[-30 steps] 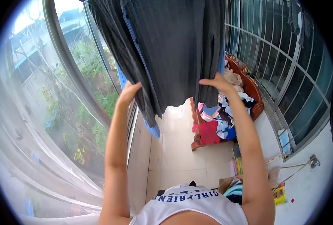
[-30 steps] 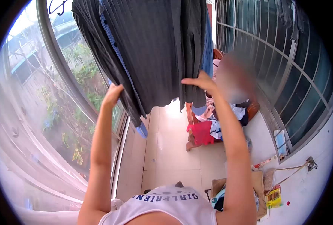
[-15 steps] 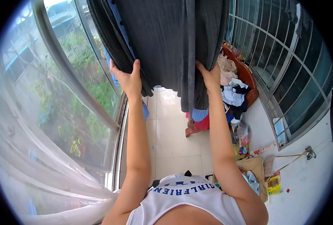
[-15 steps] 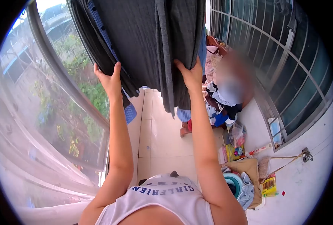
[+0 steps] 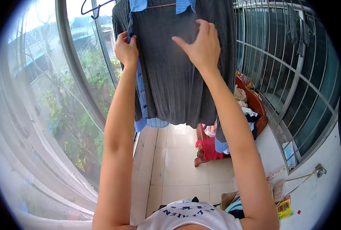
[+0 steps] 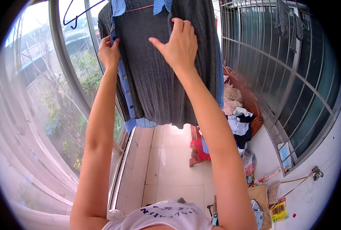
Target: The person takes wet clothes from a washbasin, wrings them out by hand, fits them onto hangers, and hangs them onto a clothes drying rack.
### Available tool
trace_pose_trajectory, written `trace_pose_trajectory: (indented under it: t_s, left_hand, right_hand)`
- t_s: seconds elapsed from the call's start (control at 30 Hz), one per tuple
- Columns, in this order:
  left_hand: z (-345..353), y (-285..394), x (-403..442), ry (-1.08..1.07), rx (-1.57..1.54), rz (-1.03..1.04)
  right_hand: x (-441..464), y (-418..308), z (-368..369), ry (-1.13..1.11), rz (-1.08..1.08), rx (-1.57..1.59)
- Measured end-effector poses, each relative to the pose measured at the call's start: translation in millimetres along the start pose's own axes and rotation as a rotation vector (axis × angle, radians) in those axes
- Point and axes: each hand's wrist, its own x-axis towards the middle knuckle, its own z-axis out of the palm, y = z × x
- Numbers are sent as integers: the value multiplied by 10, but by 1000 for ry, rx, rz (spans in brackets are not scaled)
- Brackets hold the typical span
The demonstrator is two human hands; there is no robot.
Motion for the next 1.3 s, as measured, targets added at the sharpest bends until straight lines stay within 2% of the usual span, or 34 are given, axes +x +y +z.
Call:
trace_pose_trajectory:
  t_s: [0.03, 0.07, 0.13, 0.17, 0.23, 0.27, 0.3, 0.37, 0.4, 0.43, 0.5, 0.53, 0.57, 0.63, 0.7, 0.77, 0.87, 1.13, 1.2, 1.3]
  left_hand:
    - [1, 0, 4, 1, -1, 3]
    - [1, -2, 0, 60, 44, 94]
    - [-121, 171, -118, 154, 179, 229]
    - [-179, 231, -187, 158, 174, 233]
    - [-227, 308, -278, 206, 116, 348]
    - [-196, 378, -315, 152, -23, 337]
    - [-67, 373, -346, 115, -228, 340]
    - [102, 465, -423, -78, -500, 81]
    - [109, 539, -450, -143, -651, 23]
    - [66, 580, -480, -303, -796, -98]
    - [-11, 694, -598, -366, -877, -239]
    - [-33, 671, -630, -364, -876, -243]
    - [-49, 639, -653, -378, -924, -319]
    - [-104, 595, -707, -391, -966, -404]
    - [-169, 550, -776, -482, -976, -536]
    - [-223, 526, -856, -528, -946, -567]
    - [-261, 610, -963, -519, -861, -508]
    - [-331, 685, -1073, -526, -925, -456]
    - [-359, 695, -1077, -534, -936, -465]
    - [-393, 678, -1073, -557, -959, -428]
  right_hand:
    - [46, 32, 89, -14, 40, -4]
    - [63, 74, 142, -8, 41, -4]
    - [100, 121, 181, -156, 395, 77]
    - [88, 117, 178, -149, 392, 77]
    - [26, 30, 75, -94, 299, 295]
    - [11, -35, 63, -143, 426, 520]
    - [-7, -87, 94, -164, 444, 661]
    - [-35, -193, 149, -133, 412, 688]
    - [-31, -218, 168, -177, 463, 766]
    - [-44, -238, 169, -179, 463, 767]
    - [-96, -284, 128, -237, 588, 1012]
    - [-120, -311, 79, -267, 628, 1072]
    - [-150, -300, 47, -271, 630, 1072]
    - [-220, -260, -16, -402, 783, 1014]
    - [-302, -258, -49, -389, 856, 1056]
    - [-366, -230, -78, -391, 913, 1034]
    - [-414, -206, -155, -403, 900, 1071]
    - [-481, -174, -340, -448, 979, 1101]
    - [-493, -168, -376, -464, 1072, 1265]
    - [-554, -201, -435, -542, 966, 1169]
